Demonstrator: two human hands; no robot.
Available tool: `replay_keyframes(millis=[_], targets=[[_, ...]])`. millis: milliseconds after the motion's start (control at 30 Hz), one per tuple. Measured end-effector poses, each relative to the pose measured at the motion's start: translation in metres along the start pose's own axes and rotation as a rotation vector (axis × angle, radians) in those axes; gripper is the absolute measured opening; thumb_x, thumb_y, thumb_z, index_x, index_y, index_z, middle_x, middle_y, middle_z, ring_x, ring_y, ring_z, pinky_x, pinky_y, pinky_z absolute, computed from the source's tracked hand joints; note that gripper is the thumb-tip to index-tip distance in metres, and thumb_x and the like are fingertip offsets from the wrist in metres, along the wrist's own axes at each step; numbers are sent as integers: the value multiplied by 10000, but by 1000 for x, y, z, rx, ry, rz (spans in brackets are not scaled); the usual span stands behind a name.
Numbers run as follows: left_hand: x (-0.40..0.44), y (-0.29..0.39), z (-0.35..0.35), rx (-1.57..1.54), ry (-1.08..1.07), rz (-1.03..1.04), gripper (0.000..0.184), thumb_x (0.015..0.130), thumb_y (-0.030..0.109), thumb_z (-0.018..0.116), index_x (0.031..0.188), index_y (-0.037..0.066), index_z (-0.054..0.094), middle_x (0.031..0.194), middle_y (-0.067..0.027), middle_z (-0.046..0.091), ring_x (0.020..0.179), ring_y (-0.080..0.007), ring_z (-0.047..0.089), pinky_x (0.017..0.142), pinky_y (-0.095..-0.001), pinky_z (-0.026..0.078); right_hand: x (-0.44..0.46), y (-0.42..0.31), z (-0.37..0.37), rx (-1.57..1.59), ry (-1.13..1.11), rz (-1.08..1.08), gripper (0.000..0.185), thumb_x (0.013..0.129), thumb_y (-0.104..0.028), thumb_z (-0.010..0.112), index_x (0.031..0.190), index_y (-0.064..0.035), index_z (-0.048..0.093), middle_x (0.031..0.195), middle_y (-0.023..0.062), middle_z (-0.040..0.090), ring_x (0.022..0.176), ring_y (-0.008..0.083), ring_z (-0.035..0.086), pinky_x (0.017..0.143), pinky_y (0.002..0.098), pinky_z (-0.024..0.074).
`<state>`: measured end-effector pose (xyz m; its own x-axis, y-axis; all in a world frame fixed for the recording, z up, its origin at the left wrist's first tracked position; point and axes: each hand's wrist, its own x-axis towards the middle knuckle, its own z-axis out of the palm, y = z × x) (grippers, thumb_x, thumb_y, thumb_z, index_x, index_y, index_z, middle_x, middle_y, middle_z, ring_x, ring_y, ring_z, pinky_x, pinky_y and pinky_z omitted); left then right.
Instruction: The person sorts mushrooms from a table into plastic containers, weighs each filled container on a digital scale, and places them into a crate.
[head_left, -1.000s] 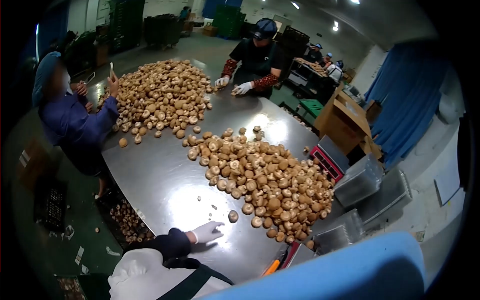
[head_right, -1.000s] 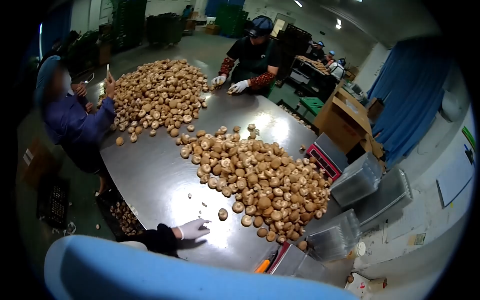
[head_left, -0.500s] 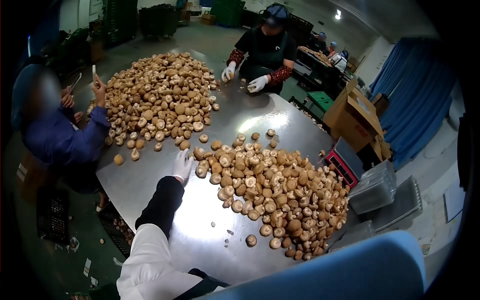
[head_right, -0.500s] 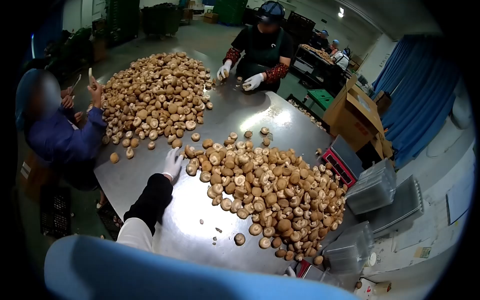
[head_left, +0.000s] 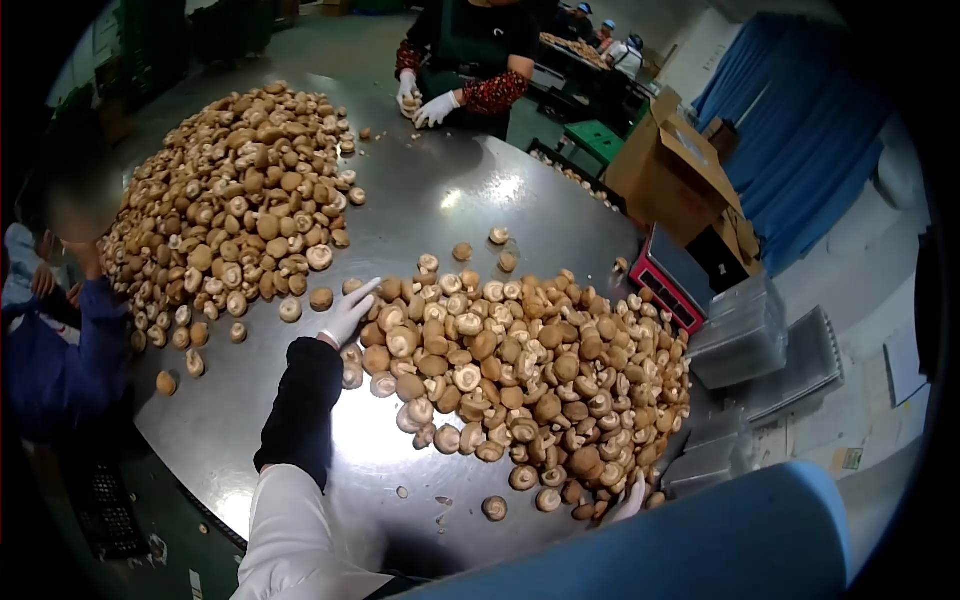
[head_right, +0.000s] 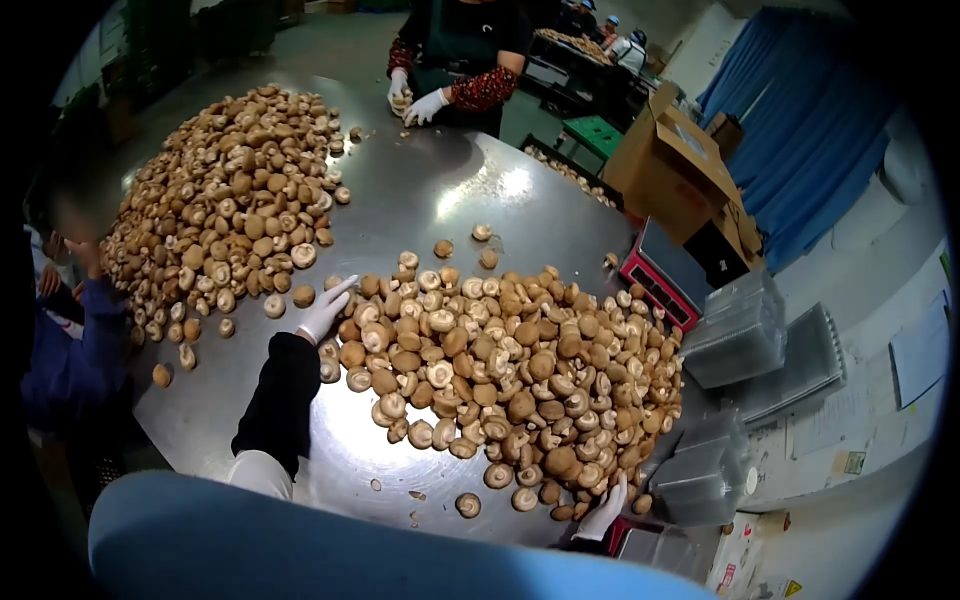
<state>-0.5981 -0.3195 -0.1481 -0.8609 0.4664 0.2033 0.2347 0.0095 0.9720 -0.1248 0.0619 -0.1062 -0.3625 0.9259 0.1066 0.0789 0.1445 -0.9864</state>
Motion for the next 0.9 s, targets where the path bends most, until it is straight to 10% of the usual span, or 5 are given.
replay_keyframes(millis=[200,267,333,400,900], targets=[[-7,1,73,-189,-281,110,500,957,303,481,1385,51,422,1401,-96,451,1330,-223,364,1114,-346,243,0,15,6,108,6,71,409,973,-250,395,1283,-1,491,1353,110,455,1230,243,440,1043,374,328],[-26,19,103,-355,-352,-9,539,942,341,506,1387,51,415,1399,-92,445,1330,-228,361,1116,-351,237,3,37,-6,-440,-91,-336,420,959,-247,403,1282,6,490,1386,149,420,1268,273,403,1068,393,287],[-44,30,127,-568,-414,-45,570,900,346,560,1378,63,435,1408,-126,423,1335,-248,352,1117,-363,236,-17,11,11,-454,-48,-258,444,943,-248,413,1297,14,473,1412,197,376,1329,316,321,1104,433,203],[-53,39,145,-203,-364,218,552,871,309,583,1344,45,476,1416,-153,405,1346,-277,339,1117,-380,234,-33,7,19,-485,-5,-277,480,930,-274,437,1316,11,456,1421,192,367,1330,327,314,1107,432,201],[-156,133,221,261,-332,286,564,758,394,695,1264,180,570,1329,-107,475,1268,-422,329,1031,-489,333,-152,-15,23,-523,-272,-242,815,777,-421,679,1413,-42,340,1454,189,318,1365,364,255,1105,469,218]])
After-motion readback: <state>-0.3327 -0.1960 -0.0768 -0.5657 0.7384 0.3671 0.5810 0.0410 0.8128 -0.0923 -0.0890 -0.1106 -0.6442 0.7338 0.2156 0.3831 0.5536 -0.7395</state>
